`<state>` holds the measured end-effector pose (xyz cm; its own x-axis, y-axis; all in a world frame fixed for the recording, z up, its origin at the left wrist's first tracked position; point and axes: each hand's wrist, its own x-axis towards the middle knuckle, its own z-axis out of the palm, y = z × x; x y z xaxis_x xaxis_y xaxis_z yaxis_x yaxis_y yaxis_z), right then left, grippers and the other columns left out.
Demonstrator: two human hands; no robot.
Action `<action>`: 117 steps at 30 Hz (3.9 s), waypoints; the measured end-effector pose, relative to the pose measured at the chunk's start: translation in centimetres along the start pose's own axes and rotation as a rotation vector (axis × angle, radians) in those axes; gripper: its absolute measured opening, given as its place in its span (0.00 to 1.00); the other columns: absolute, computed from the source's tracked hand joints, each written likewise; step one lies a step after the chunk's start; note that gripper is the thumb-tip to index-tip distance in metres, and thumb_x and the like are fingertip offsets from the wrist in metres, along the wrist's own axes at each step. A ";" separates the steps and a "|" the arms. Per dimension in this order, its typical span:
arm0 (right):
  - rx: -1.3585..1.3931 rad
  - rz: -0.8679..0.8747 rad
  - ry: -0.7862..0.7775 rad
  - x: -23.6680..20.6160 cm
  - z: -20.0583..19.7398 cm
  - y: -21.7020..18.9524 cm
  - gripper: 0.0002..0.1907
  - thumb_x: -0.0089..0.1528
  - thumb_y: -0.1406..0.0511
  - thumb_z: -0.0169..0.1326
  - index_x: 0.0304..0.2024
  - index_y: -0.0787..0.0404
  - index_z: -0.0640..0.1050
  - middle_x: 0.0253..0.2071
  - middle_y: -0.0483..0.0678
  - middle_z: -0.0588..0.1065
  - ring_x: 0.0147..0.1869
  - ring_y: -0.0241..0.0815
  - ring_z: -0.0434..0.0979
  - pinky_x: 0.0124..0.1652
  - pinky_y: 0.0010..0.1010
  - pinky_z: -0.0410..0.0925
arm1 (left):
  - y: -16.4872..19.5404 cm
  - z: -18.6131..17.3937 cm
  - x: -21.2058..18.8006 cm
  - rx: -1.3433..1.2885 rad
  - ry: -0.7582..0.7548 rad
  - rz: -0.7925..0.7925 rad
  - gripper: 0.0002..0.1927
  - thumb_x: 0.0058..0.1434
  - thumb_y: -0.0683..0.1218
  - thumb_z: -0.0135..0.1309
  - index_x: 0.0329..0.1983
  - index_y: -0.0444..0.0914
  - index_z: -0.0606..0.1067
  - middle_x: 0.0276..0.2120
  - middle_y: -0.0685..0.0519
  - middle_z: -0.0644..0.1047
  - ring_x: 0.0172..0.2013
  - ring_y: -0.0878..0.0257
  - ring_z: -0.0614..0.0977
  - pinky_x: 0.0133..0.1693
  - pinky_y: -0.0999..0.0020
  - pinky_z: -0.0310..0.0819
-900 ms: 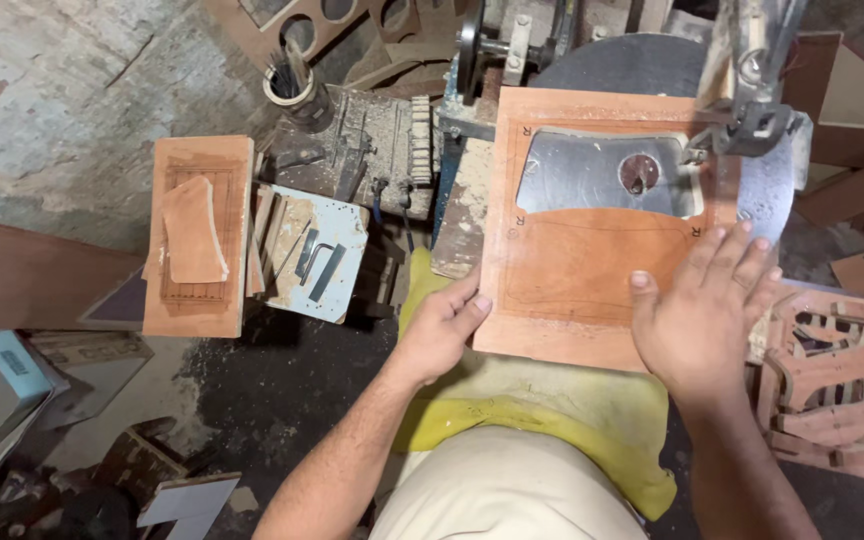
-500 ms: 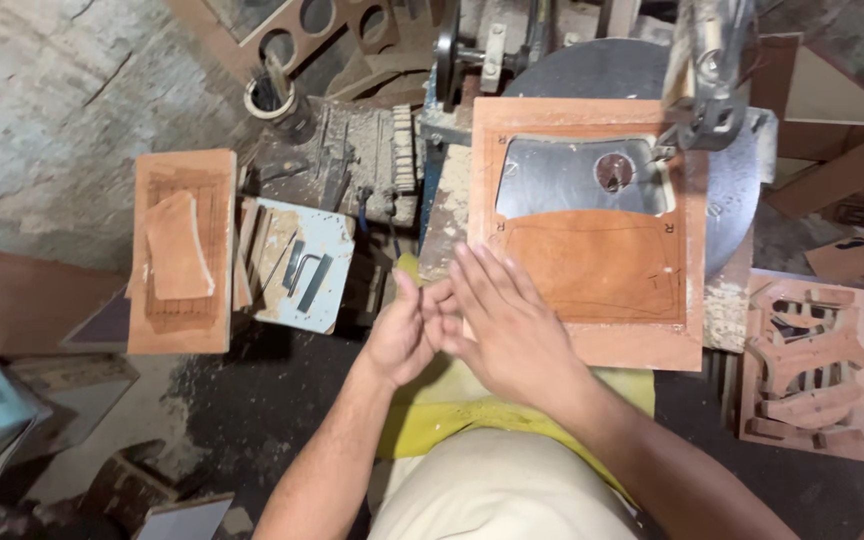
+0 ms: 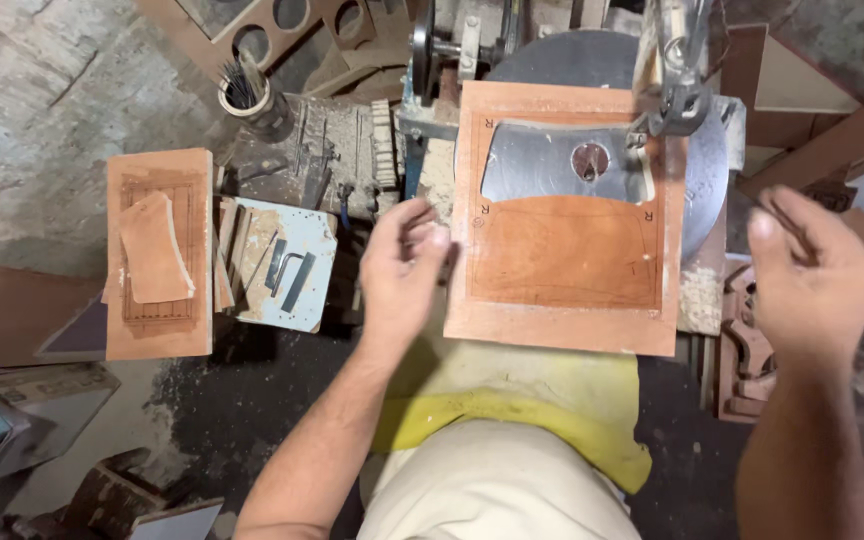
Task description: The person cuts curved openings in wooden panels on a scroll saw, guiding and rotating each panel along drawn lines with both hands, then removes the cut-out pieces and sets the finished frame aside. They then begin cutting along marked lines on another panel.
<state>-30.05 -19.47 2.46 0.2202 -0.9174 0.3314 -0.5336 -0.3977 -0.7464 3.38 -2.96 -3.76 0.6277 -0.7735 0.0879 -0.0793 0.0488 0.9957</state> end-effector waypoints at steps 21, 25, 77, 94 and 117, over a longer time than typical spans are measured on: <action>0.050 -0.844 0.279 6.9 4.8 -17.8 0.15 0.63 0.72 0.62 0.49 0.72 0.72 0.50 0.61 0.73 0.53 0.56 0.75 0.53 0.39 0.70 | 4.7 16.5 7.8 0.281 -0.283 0.220 0.10 0.56 0.44 0.65 0.38 0.35 0.80 0.41 0.45 0.83 0.45 0.49 0.84 0.50 0.58 0.78; 0.416 -0.444 0.057 5.0 3.3 -15.8 0.33 0.68 0.65 0.62 0.69 0.67 0.61 0.63 0.55 0.68 0.66 0.49 0.70 0.67 0.34 0.67 | 4.6 16.3 8.3 0.329 -0.248 0.285 0.13 0.54 0.48 0.67 0.34 0.35 0.80 0.37 0.44 0.82 0.41 0.50 0.84 0.46 0.57 0.78; 1.015 -0.269 -0.507 7.8 -0.7 -10.7 0.41 0.70 0.41 0.51 0.74 0.59 0.60 0.64 0.65 0.67 0.64 0.49 0.67 0.66 0.41 0.63 | -0.6 1.9 -0.7 -0.172 -0.284 -0.542 0.38 0.55 0.47 0.67 0.65 0.32 0.63 0.55 0.44 0.76 0.57 0.56 0.78 0.61 0.61 0.71; 1.357 0.421 -0.408 0.2 3.0 3.7 0.32 0.69 0.64 0.53 0.72 0.73 0.64 0.64 0.56 0.73 0.66 0.47 0.74 0.66 0.39 0.66 | -0.4 0.5 -3.4 -0.612 -0.441 -0.577 0.35 0.58 0.43 0.63 0.68 0.29 0.66 0.57 0.42 0.77 0.56 0.56 0.80 0.59 0.59 0.73; 1.316 0.627 -0.393 3.2 5.6 0.6 0.24 0.60 0.70 0.51 0.58 0.74 0.75 0.55 0.59 0.77 0.57 0.51 0.80 0.60 0.44 0.71 | 4.0 -0.4 0.9 -0.712 -0.392 -0.392 0.32 0.61 0.43 0.62 0.66 0.26 0.67 0.56 0.43 0.78 0.54 0.59 0.81 0.58 0.62 0.75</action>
<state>-25.06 -22.66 -0.17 0.5524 -0.7983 -0.2399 0.4231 0.5165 -0.7444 3.90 -3.19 0.34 0.1894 -0.9705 -0.1490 0.6653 0.0152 0.7464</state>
